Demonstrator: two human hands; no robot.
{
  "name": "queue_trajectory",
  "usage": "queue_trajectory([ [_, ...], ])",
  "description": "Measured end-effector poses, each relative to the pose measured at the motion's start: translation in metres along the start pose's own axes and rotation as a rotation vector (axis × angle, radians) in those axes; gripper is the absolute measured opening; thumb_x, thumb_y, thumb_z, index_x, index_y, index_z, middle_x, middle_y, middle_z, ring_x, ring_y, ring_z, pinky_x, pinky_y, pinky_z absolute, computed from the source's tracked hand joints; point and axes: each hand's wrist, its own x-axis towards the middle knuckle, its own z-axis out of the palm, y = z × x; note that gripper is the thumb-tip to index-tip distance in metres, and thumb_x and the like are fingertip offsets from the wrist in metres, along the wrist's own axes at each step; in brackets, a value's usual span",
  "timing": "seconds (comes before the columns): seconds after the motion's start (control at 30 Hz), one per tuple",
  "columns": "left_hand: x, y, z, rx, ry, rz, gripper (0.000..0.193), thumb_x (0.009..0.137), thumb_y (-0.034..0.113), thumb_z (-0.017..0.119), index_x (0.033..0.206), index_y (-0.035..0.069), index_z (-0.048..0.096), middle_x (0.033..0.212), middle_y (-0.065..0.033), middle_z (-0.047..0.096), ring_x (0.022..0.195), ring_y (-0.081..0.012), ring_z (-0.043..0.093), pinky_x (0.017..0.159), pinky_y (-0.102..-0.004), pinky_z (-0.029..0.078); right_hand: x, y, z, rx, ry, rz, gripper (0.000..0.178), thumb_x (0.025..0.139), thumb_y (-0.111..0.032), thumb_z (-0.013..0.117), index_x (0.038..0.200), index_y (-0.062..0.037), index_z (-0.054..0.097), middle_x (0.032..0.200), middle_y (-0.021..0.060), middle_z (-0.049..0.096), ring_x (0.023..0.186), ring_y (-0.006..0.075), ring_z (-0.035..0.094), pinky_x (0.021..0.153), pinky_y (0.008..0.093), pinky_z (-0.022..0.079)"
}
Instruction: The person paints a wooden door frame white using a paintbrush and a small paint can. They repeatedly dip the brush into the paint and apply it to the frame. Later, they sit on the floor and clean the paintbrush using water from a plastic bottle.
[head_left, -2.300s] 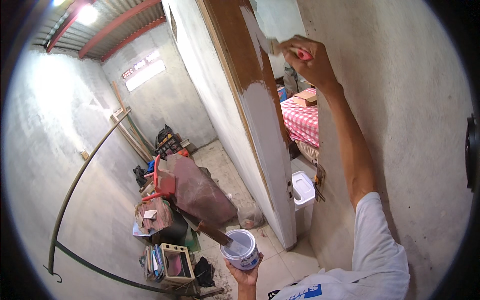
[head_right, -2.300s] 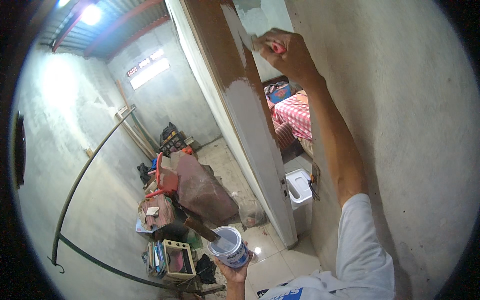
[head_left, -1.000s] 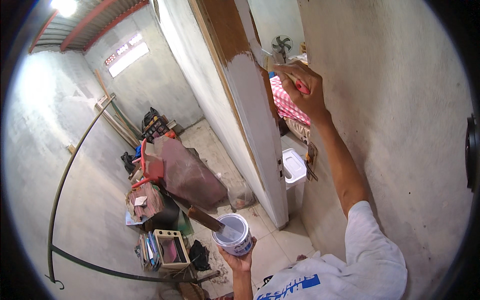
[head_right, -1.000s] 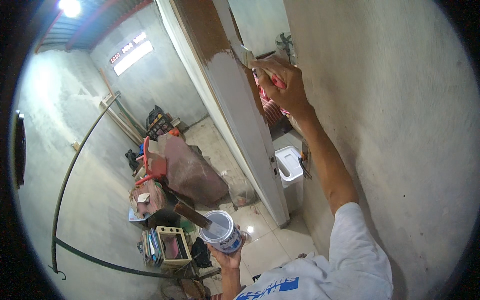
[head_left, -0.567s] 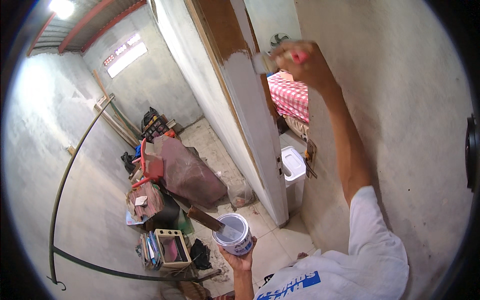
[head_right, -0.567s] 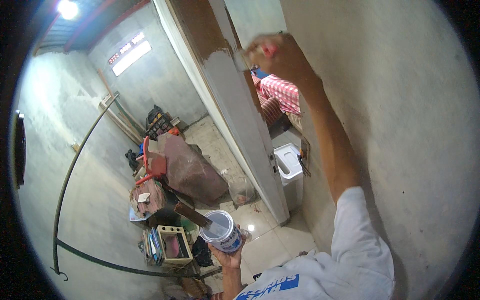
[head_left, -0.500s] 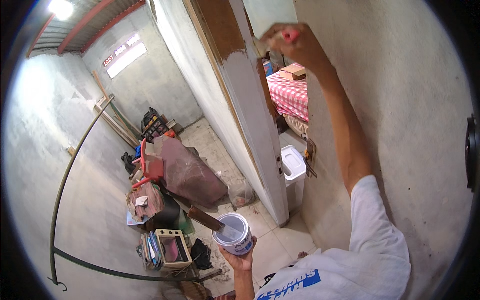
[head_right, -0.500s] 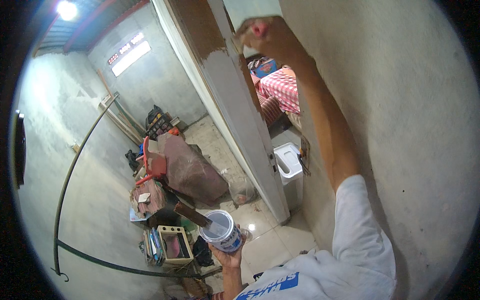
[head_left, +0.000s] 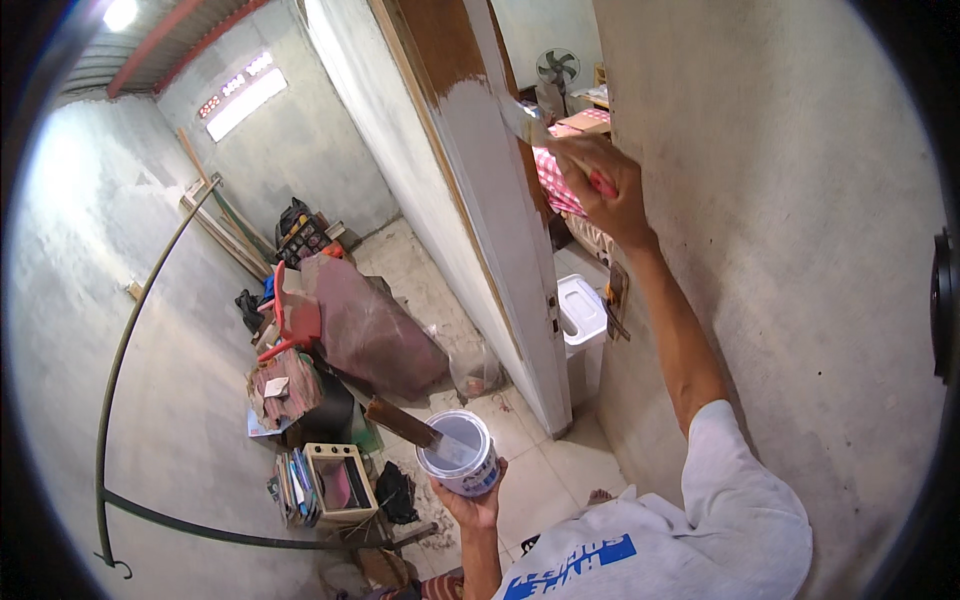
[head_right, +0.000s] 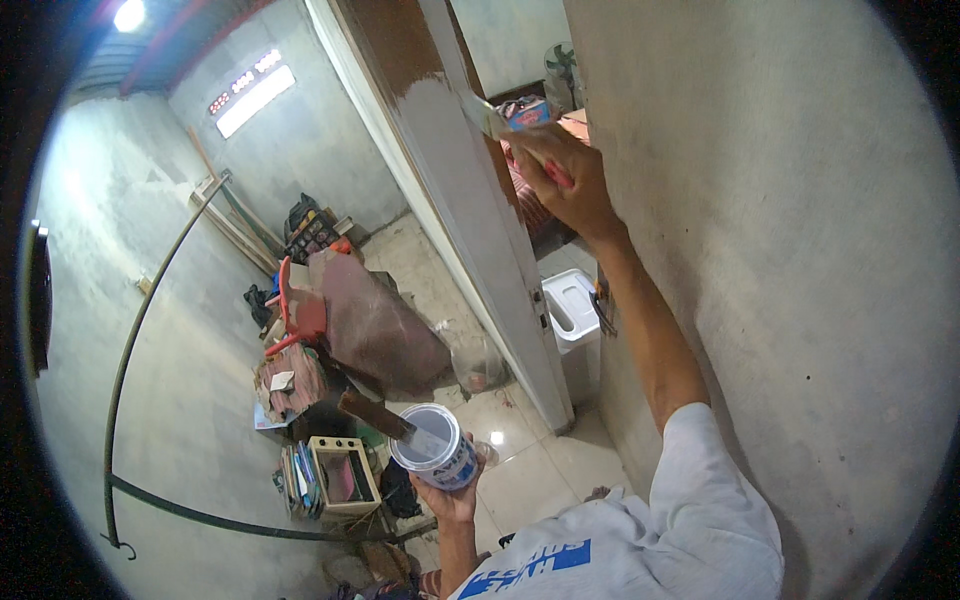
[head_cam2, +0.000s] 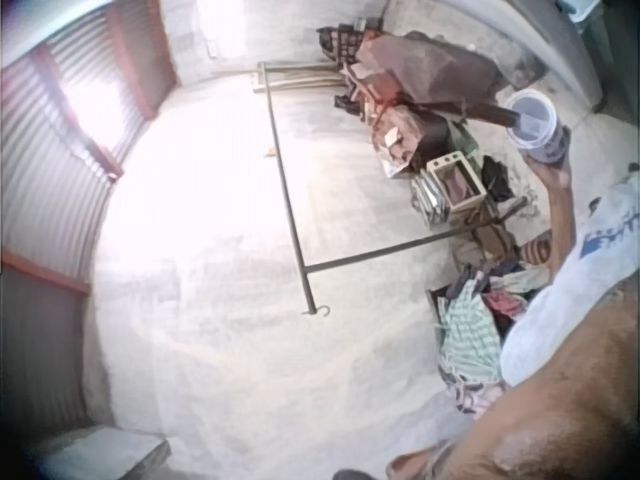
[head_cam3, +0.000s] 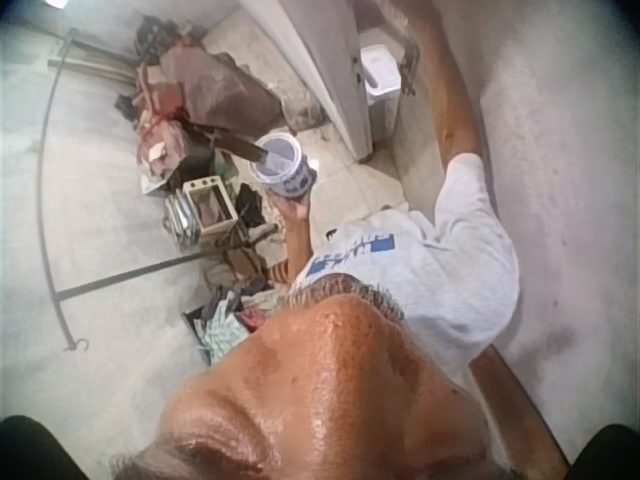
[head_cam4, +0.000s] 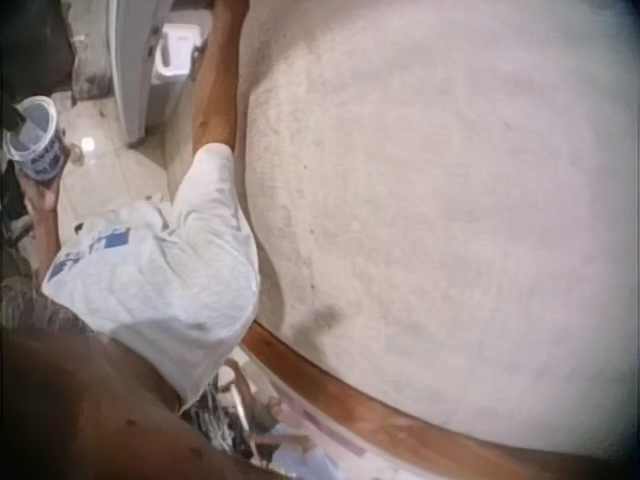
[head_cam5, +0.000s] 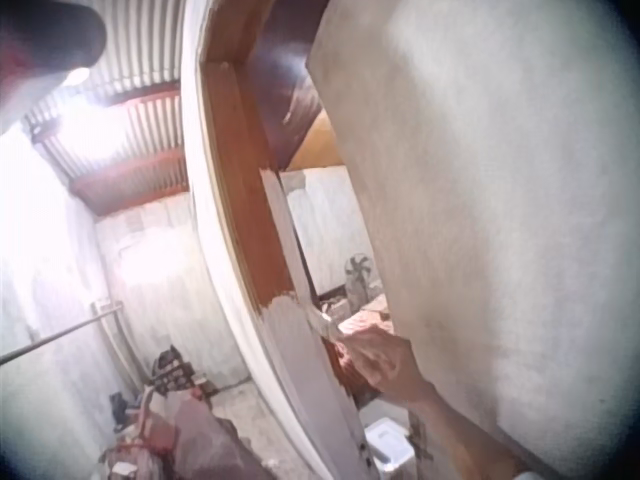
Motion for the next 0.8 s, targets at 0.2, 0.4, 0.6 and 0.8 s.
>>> queue_trajectory([
  [0.2,-0.001,0.001,0.003,-0.049,0.009,-0.018,0.080,0.087,0.057,0.068,0.152,0.018,0.041,0.147,-0.0170,0.051,0.135,-0.0427,0.048,0.103,-0.0683,0.046,-0.059,-0.001,0.004,-0.039,-0.022,0.040,0.030,0.093,0.000,0.066,0.121,-0.0084,0.071,0.110,0.0096,0.073,0.101,0.0186,0.070,0.089,0.0321,0.056],
  [0.4,-0.003,0.002,0.005,0.020,0.038,0.001,0.079,0.088,0.058,0.067,0.150,0.016,0.042,0.144,-0.0180,0.053,0.131,-0.0438,0.052,0.099,-0.0677,0.050,-0.107,0.010,0.007,-0.032,-0.044,0.129,0.032,0.093,0.000,0.065,0.123,-0.0089,0.070,0.114,0.0095,0.072,0.103,0.0204,0.070,0.091,0.0328,0.056],
  [0.6,-0.003,0.001,0.006,-0.034,0.073,-0.003,0.084,0.083,0.055,0.074,0.150,0.015,0.043,0.144,-0.0183,0.052,0.132,-0.0441,0.050,0.100,-0.0670,0.048,-0.120,-0.013,-0.007,-0.062,-0.094,0.239,0.027,0.088,0.001,0.065,0.112,-0.0062,0.074,0.105,0.0107,0.073,0.095,0.0216,0.071,0.084,0.0340,0.056],
  [0.8,-0.004,0.000,0.007,-0.013,0.055,0.013,0.084,0.082,0.054,0.075,0.149,0.013,0.044,0.143,-0.0188,0.053,0.130,-0.0438,0.051,0.101,-0.0635,0.047,-0.054,-0.018,-0.032,-0.189,-0.278,0.395,0.012,0.082,-0.005,0.070,0.093,-0.0041,0.075,0.089,0.0085,0.074,0.081,0.0166,0.069,0.075,0.0303,0.053],
])
